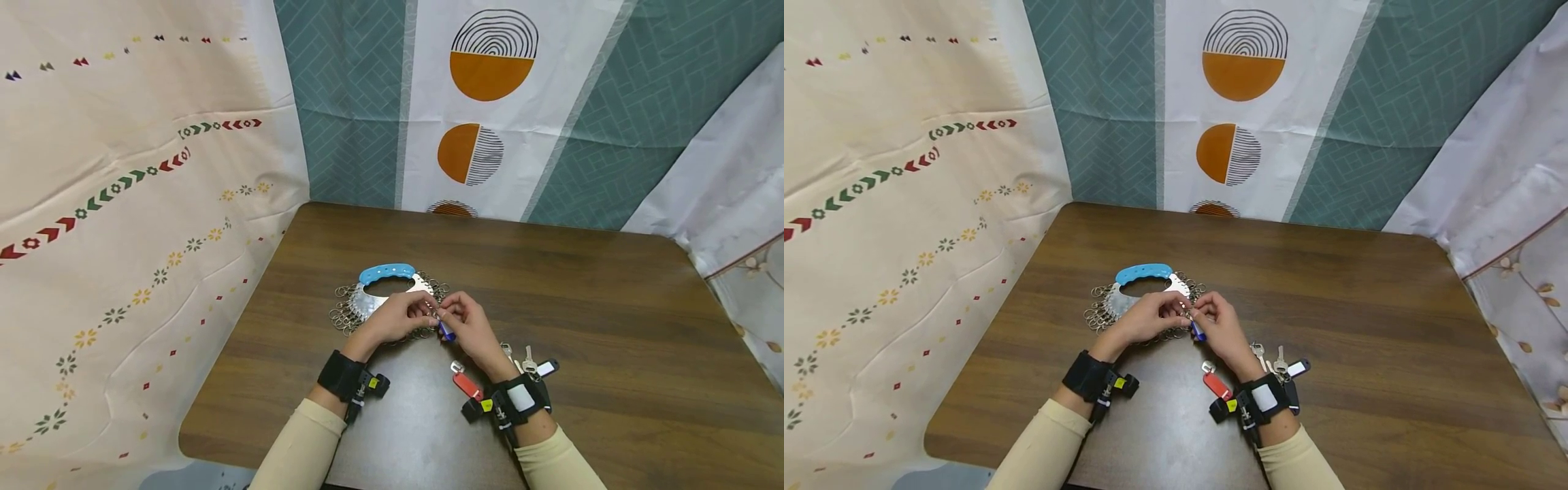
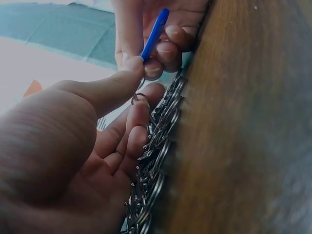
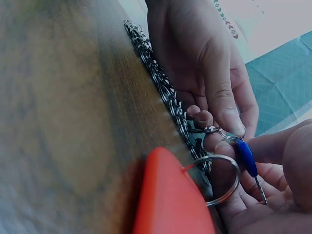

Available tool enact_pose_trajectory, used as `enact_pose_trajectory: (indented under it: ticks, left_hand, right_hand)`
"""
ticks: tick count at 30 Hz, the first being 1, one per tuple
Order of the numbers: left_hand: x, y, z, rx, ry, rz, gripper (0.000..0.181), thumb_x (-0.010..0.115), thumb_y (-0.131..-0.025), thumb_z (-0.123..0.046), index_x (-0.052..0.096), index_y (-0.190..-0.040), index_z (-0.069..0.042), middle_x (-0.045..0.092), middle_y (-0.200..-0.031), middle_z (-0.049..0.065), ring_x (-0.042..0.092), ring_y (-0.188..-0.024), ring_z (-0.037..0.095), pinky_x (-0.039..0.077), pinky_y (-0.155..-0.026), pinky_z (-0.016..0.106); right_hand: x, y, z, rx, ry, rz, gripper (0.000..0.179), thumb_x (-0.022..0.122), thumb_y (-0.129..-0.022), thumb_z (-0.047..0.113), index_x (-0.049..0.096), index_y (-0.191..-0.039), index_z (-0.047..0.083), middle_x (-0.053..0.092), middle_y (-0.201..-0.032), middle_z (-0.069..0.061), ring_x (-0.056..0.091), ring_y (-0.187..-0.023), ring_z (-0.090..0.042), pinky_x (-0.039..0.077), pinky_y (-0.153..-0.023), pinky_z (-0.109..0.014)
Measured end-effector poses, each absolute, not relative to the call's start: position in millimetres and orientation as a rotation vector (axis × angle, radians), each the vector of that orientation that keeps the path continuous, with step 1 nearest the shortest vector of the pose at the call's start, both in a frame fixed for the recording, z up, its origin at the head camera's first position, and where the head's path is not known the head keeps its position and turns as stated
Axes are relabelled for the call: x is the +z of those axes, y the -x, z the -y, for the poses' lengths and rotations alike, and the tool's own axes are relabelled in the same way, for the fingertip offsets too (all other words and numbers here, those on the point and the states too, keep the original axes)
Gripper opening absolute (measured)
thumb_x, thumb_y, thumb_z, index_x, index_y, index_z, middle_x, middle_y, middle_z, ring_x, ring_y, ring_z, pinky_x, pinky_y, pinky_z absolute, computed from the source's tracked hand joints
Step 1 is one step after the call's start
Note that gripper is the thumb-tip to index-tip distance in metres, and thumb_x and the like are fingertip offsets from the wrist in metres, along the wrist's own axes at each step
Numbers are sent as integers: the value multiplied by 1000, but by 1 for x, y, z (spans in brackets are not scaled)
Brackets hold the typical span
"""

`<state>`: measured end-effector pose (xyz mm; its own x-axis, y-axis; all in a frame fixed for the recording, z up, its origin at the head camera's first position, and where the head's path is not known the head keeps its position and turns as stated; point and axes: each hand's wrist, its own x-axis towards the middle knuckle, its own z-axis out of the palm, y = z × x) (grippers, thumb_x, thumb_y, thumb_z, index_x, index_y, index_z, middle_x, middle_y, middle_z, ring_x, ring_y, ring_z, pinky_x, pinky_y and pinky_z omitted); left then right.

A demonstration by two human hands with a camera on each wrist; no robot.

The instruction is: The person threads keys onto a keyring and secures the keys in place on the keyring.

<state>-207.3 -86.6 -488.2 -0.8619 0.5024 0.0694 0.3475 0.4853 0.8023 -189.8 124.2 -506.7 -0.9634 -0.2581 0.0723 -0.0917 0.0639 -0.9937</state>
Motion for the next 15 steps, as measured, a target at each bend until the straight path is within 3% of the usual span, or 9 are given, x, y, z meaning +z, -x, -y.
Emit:
enact_pose_trajectory:
  ticks: [15]
  left_hand:
    - [-489,209,85,1243,-744,-2613,18,75,-101,-34,73,-112,-20,71,-94,-10,65,-83,6,54,-77,28]
  right_hand:
    - [-505,188,-124,-1981,382,-2234,9,63,-105,-1,60,-111,-7,66,-90,-19,60,-70,-14,50,-63,-22]
